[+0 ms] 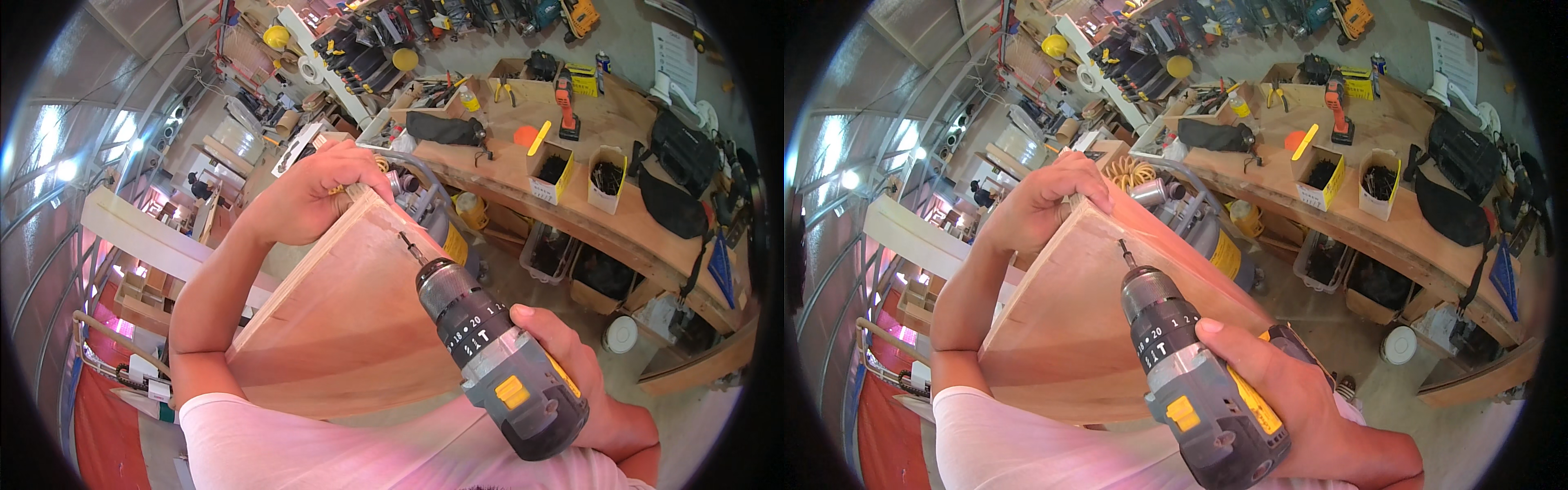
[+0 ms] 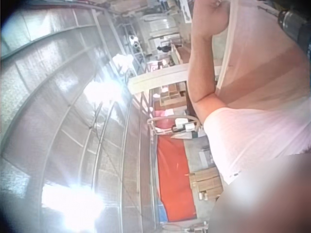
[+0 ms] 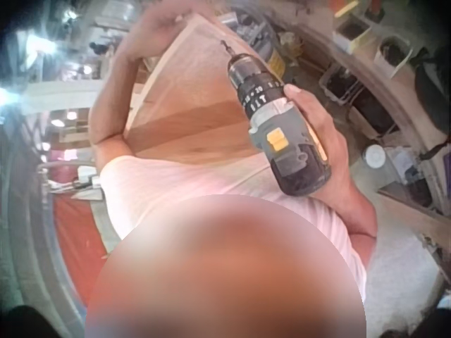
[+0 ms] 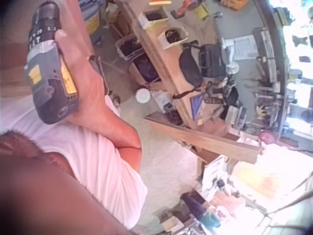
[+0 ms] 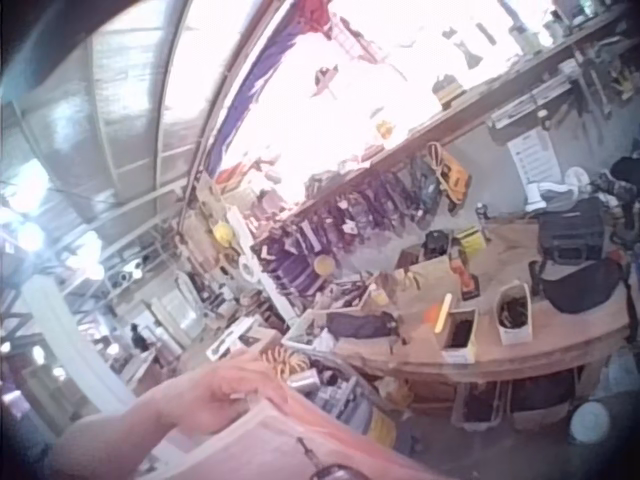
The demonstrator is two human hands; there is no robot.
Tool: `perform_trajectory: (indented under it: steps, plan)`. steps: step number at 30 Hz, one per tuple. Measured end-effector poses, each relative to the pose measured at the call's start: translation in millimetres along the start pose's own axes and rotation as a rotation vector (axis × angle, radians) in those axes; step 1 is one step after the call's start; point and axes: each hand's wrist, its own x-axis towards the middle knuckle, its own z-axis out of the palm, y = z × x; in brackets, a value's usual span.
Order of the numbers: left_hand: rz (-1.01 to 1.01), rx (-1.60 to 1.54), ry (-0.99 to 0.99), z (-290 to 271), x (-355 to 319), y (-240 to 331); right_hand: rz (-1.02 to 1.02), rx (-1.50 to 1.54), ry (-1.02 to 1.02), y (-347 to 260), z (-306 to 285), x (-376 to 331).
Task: The person uses a cordless drill to drive screws into a large curved plywood panel, then picks up a smaller rectangular piece and attaches it to the panel. The person continues to fasten the pieces together with screws.
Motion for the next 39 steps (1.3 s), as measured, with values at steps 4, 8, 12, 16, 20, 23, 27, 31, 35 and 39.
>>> perform_trajectory:
  steps: [4,8,12,16,20,23,27,31,35,39]
  plan:
    - [0.009,0.028,-0.009,0,1,0,0.01,-0.021,0.001,-2,-1,-1]
    - [0.036,0.044,0.015,0,2,0,0.033,-0.035,0.007,0,-2,-3]
    - [0.031,0.044,0.001,0,1,1,0.041,0.06,-0.004,10,-1,-5]
    - [0.006,0.044,-0.006,-1,0,-1,0.124,0.032,0.022,13,2,-8]
    - [-0.009,0.03,-0.013,-1,-1,-3,0.146,-0.181,0.145,6,4,-11]
    - [-0.008,0.038,-0.012,-1,0,-4,0.206,-0.313,0.178,2,6,-12]
    - [0.0,0.02,-0.004,0,0,-3,0.2,-0.396,0.214,0,10,-15]
    - [0.008,0.051,0.0,-2,1,-2,0.142,-0.4,0.216,4,8,-16]
    - [0.05,0.065,0.03,0,2,-3,0.153,-0.315,0.156,1,3,-17]
    - [0.05,0.04,0.058,2,3,-2,0.03,-0.357,0.183,4,9,-13]
